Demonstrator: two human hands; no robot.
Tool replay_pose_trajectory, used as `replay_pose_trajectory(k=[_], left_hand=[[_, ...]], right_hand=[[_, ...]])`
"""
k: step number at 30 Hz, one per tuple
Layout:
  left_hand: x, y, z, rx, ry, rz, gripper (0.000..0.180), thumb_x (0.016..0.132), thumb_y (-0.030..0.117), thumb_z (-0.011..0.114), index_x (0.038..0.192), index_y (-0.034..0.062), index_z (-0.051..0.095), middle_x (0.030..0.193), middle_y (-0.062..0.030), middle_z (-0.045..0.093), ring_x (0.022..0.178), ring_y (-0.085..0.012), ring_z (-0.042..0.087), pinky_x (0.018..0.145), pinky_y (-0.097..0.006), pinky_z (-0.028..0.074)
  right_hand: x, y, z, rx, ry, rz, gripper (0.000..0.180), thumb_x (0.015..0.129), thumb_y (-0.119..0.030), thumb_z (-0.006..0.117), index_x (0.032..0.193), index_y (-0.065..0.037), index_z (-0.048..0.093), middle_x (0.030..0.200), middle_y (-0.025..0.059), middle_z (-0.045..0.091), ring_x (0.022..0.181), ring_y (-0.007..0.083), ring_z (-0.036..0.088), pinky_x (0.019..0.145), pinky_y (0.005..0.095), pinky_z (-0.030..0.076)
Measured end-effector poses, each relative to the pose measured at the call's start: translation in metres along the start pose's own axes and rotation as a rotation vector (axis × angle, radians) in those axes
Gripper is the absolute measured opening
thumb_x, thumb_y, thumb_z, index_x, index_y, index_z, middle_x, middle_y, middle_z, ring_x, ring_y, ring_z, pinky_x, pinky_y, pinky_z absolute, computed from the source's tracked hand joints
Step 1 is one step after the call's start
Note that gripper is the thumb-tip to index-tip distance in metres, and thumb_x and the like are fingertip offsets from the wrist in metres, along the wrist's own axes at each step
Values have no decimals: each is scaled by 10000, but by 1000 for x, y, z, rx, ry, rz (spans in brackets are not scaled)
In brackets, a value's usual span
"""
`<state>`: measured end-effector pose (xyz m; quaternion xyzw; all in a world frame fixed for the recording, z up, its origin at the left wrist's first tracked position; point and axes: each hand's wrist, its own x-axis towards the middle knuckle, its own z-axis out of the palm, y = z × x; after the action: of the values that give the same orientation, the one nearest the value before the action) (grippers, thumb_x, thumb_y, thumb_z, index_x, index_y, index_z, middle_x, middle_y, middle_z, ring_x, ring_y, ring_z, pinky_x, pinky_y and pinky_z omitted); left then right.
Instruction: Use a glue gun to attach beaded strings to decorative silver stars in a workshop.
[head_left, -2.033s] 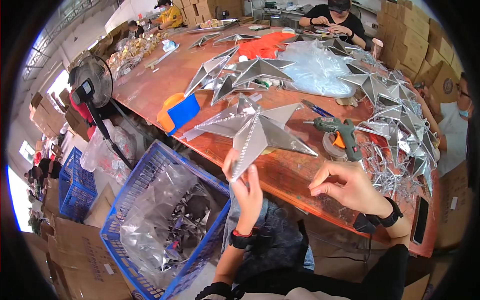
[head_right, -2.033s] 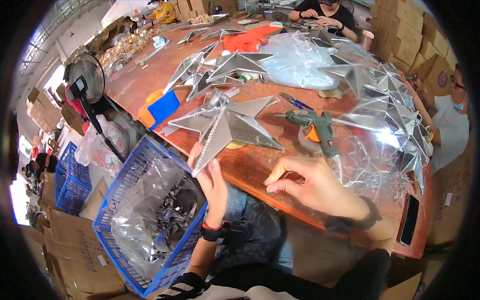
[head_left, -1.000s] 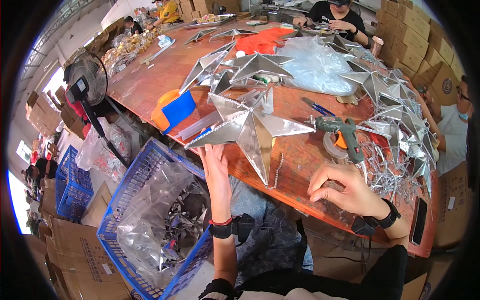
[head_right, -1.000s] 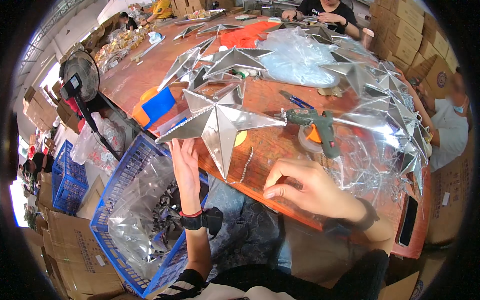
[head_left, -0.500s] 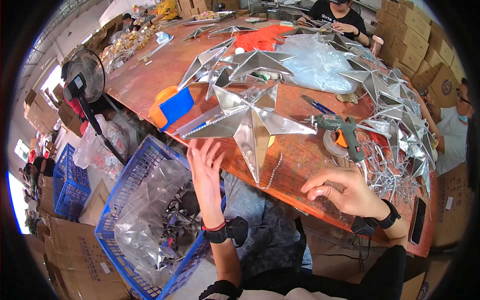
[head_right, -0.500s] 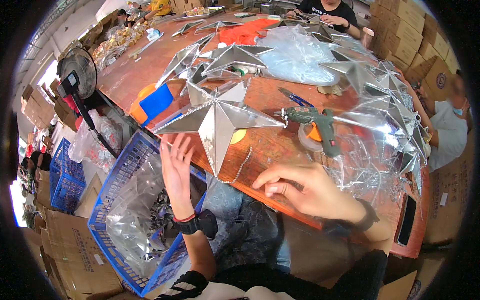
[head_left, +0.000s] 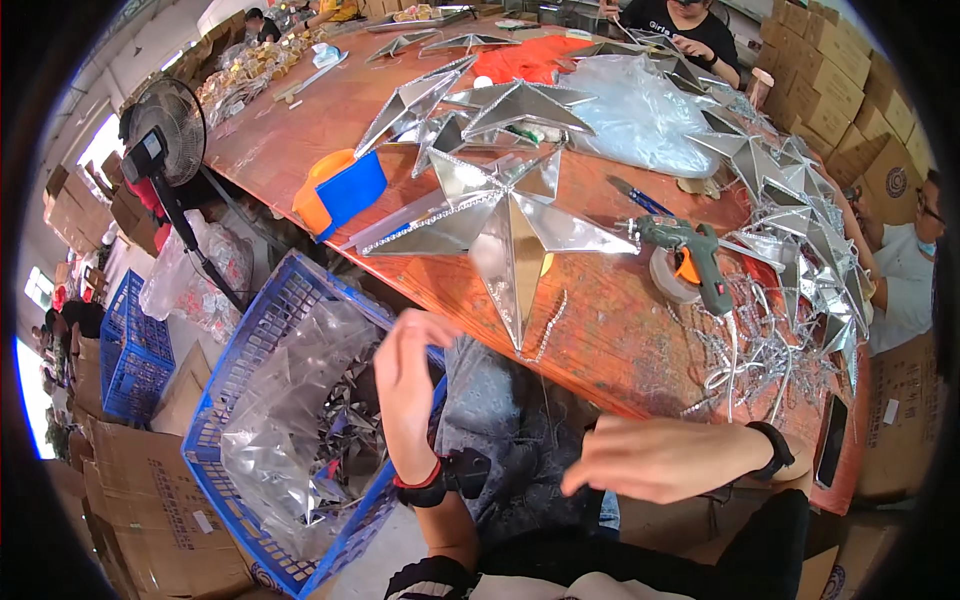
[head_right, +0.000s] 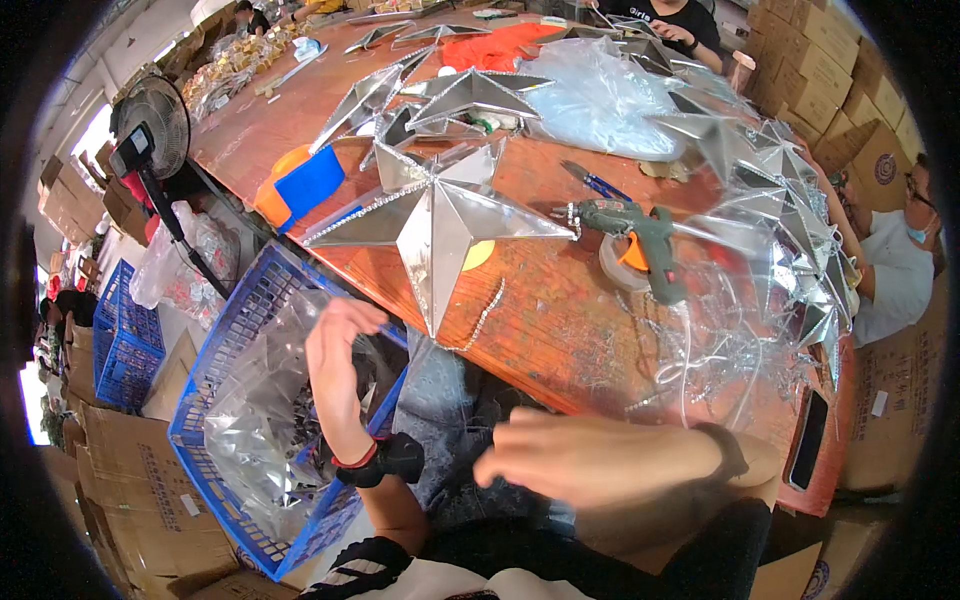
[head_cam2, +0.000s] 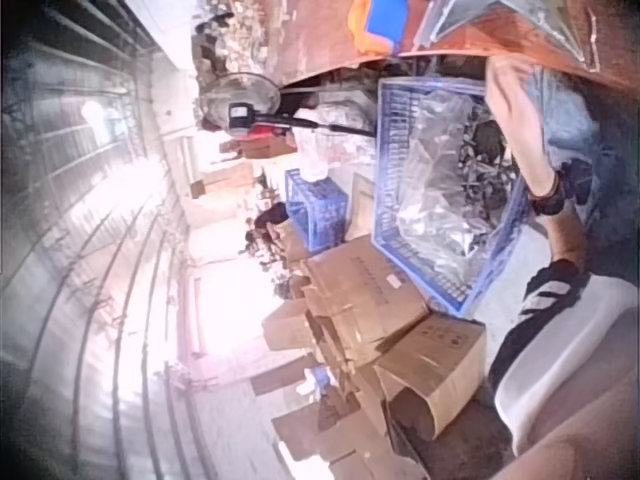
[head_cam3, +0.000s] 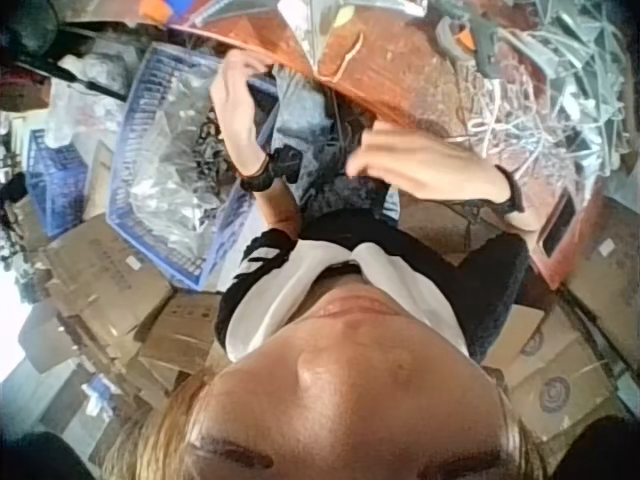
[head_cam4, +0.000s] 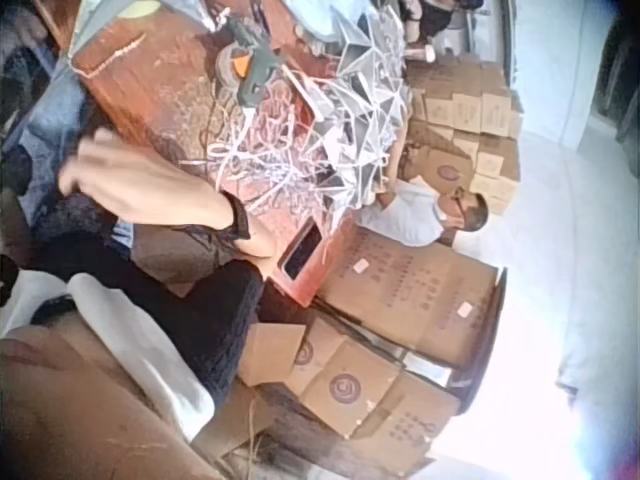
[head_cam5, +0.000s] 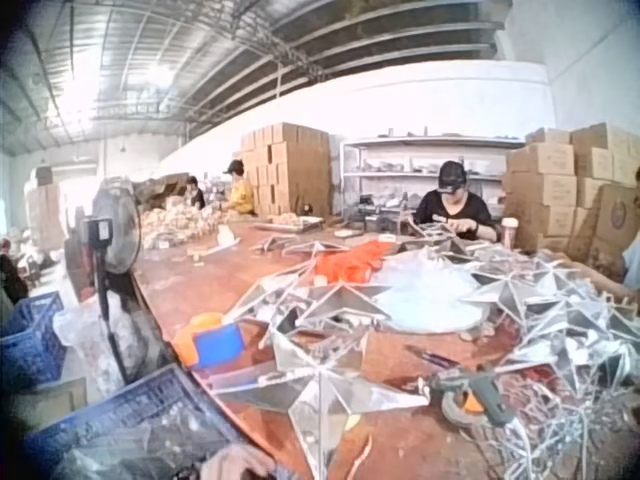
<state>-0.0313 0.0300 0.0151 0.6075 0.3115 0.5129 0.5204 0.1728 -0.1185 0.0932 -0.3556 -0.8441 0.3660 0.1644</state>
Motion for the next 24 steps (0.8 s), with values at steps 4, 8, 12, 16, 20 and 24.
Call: replay_pose_trajectory(k=[4,8,12,16,20,24], left_hand=[[-5,0,14,62,-244,-99,305,966,231,419,839,-15,548,795,-66,594,768,-116,553,704,-253,422],[-8,-6,21,54,-338,-134,286,943,251,492,984,-24,560,859,-57,609,756,-115,571,677,-252,438],[-7,-2,32,-79,-478,-176,301,931,262,519,1012,-24,568,874,-56,618,668,-101,543,613,-236,429],[-7,-2,26,-39,-511,-264,288,934,260,511,977,-14,586,818,-51,636,620,-78,515,560,-222,404],[-2,7,21,-39,-658,-241,312,963,222,415,857,-21,580,767,-85,639,572,-81,494,544,-219,410],[-3,8,18,-27,-691,-283,324,971,206,389,824,-14,577,765,-90,638,567,-81,491,544,-222,412]], right_hand=[[-21,18,19,1,-288,-24,297,796,-44,517,1093,-57,526,1057,77,487,1004,233,471,807,347,441],[-14,7,1,-118,-199,69,192,850,-81,482,1035,-49,525,972,80,523,953,236,522,758,335,462],[-10,-7,-9,-47,219,224,122,874,-57,522,993,-50,550,872,90,566,810,255,581,699,323,473],[-11,-25,-22,-4,542,392,93,881,-42,516,971,-47,541,824,109,576,762,255,608,668,316,465],[-18,-26,-32,-195,716,538,201,847,51,444,978,-63,546,776,97,543,739,218,590,653,304,456],[-32,-2,-53,-330,753,544,262,797,110,414,966,-41,545,768,100,521,711,201,564,629,311,440]])
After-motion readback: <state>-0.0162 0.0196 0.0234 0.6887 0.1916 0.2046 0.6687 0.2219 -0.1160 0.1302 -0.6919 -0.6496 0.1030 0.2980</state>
